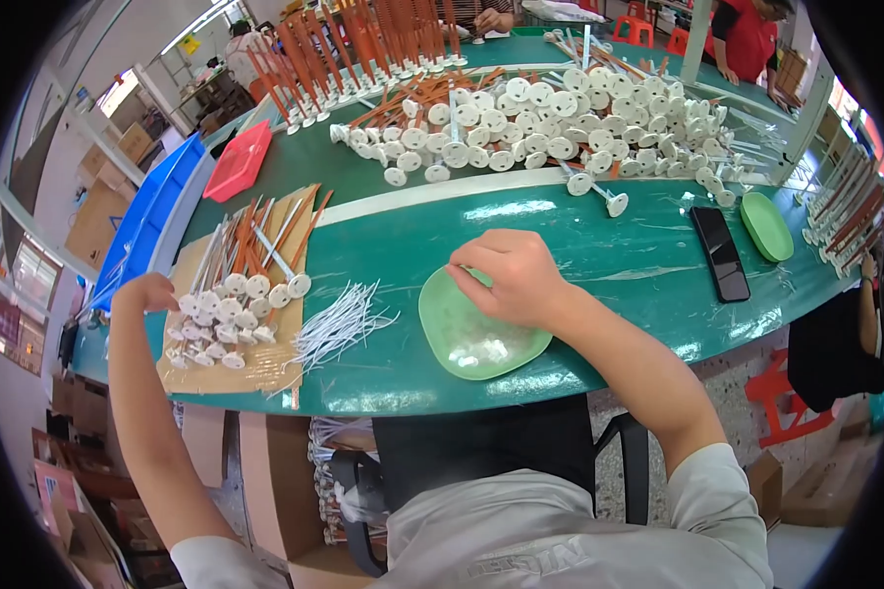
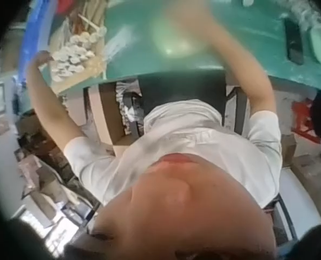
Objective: Assembling small plastic base components onto long strips or rods at a shared workbench.
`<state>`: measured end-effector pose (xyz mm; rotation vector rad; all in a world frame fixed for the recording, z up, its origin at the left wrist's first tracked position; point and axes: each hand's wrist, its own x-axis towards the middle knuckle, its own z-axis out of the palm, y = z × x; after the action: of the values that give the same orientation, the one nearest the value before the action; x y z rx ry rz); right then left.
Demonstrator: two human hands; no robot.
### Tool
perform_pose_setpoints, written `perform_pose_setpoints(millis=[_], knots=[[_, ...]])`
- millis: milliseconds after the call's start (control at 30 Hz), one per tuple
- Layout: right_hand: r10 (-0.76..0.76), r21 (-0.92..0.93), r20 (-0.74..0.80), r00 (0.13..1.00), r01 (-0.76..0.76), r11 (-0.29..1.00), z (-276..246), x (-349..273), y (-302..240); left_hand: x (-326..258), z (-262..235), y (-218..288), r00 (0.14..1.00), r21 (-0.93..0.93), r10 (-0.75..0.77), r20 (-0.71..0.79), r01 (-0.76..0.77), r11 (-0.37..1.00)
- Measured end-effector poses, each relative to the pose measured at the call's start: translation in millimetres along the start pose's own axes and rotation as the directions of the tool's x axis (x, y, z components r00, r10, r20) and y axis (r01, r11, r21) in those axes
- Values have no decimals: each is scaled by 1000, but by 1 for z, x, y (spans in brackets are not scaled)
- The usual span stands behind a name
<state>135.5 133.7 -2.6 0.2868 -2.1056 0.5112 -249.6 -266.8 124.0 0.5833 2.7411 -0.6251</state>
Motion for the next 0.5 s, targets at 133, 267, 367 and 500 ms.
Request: perform_pose_setpoints(millis=[133,267,367,500], knots=[[0,7,-8,1000,1,1000,10,4,-1,63,-53,28,971,352,195,-138,-136,926],[-27,-33,50,998,29,999,1,-1,2,61,-115,178,764,97,386,-518,-396,913],[-26,8,83,996,26,1000,11,-1,3,99,-119,259,630,-1,419,-654,-554,832],[-32,-18,45,998,33,999,0,-7,12,133,-130,359,496,4,440,-749,-660,751]])
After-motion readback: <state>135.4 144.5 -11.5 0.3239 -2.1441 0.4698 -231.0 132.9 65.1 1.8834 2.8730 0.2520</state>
